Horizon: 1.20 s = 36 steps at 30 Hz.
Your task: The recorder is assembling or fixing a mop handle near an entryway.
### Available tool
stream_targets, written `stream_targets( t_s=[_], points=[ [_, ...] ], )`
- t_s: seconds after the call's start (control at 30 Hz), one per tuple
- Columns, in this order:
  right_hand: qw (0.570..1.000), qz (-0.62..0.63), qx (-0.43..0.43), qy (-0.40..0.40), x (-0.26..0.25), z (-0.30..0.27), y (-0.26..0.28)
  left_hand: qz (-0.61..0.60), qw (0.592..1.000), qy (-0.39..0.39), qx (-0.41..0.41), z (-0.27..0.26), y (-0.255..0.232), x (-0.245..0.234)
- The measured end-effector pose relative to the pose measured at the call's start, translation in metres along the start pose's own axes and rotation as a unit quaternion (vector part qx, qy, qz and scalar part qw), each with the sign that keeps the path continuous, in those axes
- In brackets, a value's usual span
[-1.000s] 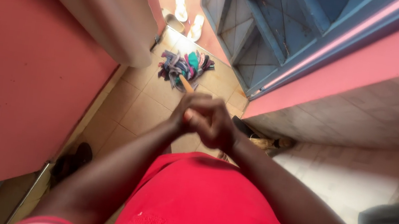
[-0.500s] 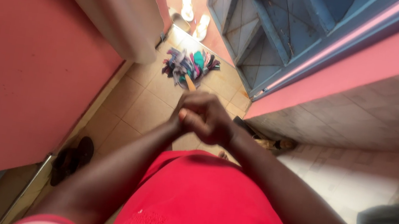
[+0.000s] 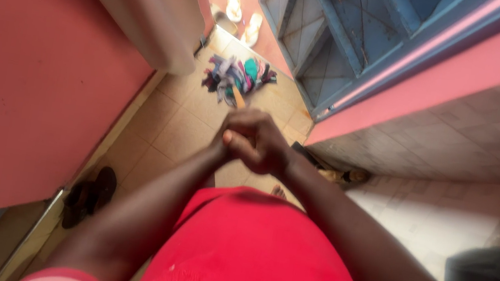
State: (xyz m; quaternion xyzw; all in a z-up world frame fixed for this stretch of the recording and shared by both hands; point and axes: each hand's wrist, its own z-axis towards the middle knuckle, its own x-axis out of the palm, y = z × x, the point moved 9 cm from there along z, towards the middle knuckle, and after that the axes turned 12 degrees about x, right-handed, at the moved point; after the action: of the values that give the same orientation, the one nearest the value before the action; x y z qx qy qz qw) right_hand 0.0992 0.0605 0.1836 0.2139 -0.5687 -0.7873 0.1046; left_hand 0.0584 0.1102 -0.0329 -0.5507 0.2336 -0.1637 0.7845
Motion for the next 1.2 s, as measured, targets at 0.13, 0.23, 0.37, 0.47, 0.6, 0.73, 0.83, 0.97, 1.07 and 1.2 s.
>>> stream_targets(
  t_s=[0.13, 0.23, 0.37, 0.47, 0.6, 0.73, 0.83, 0.97, 1.07, 1.2],
  points=[
    [0.999, -0.035, 0.025, 0.028, 0.020, -0.006, 0.008, 0.117, 0.974, -0.074, 0.179, -0.024, -0.036, -0.011],
    [0.999, -0.028, -0.018, 0.032, 0.024, -0.004, 0.005, 0.227, 0.958, -0.011, 0.173, -0.015, -0.032, -0.008],
    [1.000, -0.025, -0.014, -0.013, 0.012, -0.002, -0.012, 0.156, 0.978, -0.011, 0.135, 0.005, -0.033, -0.017],
    [0.999, -0.036, 0.010, -0.030, 0.008, -0.004, -0.008, 0.111, 0.990, 0.022, 0.083, 0.006, -0.037, -0.013],
    [1.000, 0.009, 0.022, 0.000, 0.008, -0.005, 0.010, -0.008, 0.999, -0.003, 0.053, -0.005, -0.045, -0.004],
    [0.999, 0.004, 0.016, 0.029, 0.015, -0.008, 0.008, 0.132, 0.984, -0.001, 0.118, -0.003, -0.055, -0.007],
    [1.000, -0.015, -0.022, 0.001, 0.010, -0.014, 0.002, 0.138, 0.983, 0.018, 0.120, 0.007, -0.048, -0.005],
    [0.993, -0.042, 0.095, -0.056, -0.005, -0.019, -0.037, 0.128, 0.986, 0.036, 0.104, 0.022, -0.051, 0.001],
    [0.996, -0.016, 0.083, -0.033, -0.005, -0.013, -0.010, 0.108, 0.990, 0.030, 0.086, 0.014, -0.054, 0.008],
    [0.996, -0.012, 0.083, 0.027, 0.012, -0.012, 0.010, 0.153, 0.944, -0.067, 0.285, -0.010, -0.112, -0.002]
  ],
)
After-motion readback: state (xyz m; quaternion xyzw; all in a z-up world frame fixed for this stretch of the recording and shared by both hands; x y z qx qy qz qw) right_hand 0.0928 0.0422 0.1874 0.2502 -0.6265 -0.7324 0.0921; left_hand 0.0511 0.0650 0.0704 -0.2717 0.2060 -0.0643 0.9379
